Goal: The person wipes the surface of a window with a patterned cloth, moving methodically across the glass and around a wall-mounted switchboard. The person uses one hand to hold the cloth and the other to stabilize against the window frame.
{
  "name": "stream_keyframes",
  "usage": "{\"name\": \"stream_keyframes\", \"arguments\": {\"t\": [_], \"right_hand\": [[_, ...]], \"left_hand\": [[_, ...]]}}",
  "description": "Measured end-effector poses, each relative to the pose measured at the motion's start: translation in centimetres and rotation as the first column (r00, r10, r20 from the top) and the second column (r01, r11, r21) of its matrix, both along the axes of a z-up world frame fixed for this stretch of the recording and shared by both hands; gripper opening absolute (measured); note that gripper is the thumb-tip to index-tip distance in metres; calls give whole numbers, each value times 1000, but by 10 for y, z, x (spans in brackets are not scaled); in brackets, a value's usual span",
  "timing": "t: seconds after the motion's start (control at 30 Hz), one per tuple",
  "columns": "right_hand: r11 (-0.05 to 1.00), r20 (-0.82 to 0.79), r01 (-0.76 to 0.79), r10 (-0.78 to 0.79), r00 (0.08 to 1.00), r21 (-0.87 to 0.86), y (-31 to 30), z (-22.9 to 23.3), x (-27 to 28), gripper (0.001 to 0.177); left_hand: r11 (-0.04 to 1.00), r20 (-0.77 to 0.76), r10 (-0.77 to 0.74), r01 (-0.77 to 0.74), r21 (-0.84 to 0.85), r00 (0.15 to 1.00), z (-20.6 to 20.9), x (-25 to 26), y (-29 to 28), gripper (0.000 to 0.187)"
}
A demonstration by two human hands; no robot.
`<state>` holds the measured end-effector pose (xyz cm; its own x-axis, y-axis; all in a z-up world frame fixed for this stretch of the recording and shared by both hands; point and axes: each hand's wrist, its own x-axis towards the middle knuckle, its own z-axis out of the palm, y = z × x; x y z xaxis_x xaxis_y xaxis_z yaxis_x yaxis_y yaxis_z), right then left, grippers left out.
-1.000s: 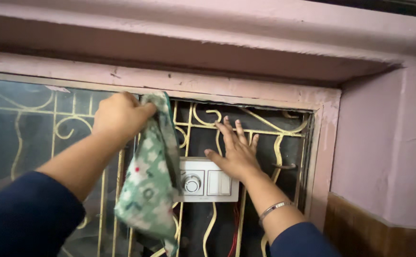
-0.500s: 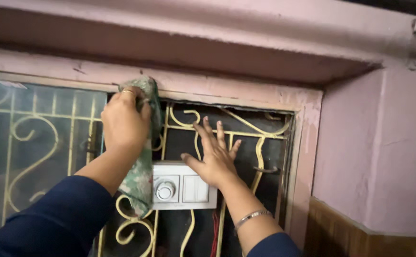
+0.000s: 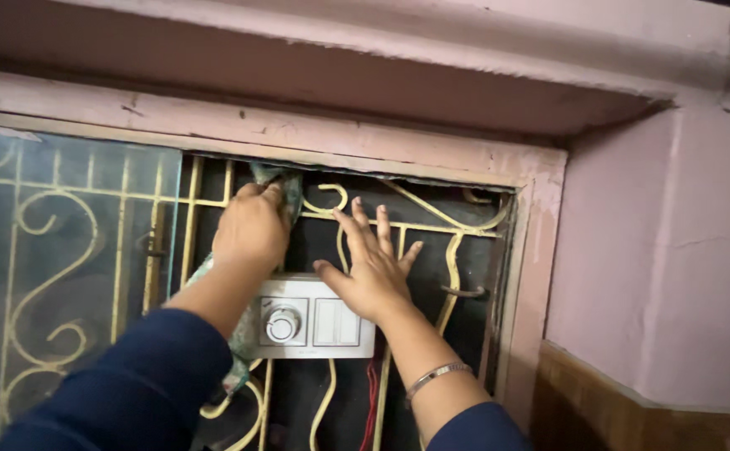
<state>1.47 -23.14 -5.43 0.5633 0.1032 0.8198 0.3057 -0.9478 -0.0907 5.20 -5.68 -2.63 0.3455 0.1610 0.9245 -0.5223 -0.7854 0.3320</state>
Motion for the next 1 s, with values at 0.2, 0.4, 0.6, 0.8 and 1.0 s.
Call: {"name": "stream_keyframes", "arguments": {"t": [0.2, 0.4, 0.6, 0.8, 1.0], "right_hand": [[999, -6, -23, 23, 1000, 27, -3, 0, 0, 88], [999, 12, -38, 38, 999, 23, -3, 0, -1, 86], [997, 69, -66, 63, 996, 42, -2, -4, 4, 86], [980, 221, -184, 165, 961, 70, -13, -13, 16, 84], [977, 260, -202, 177, 949, 70, -13, -17, 23, 81]], "left_hand": [[959, -153, 186, -146, 243, 971, 26, 11, 3, 30], [921, -23, 294, -277, 274, 955, 17, 23, 0, 25], [965, 221, 197, -229, 129, 955, -25, -3, -7, 32], [957, -265, 272, -230, 179, 925, -23, -20, -10, 36], [900, -325, 413, -326, 289, 851, -6, -16, -16, 21]]}}
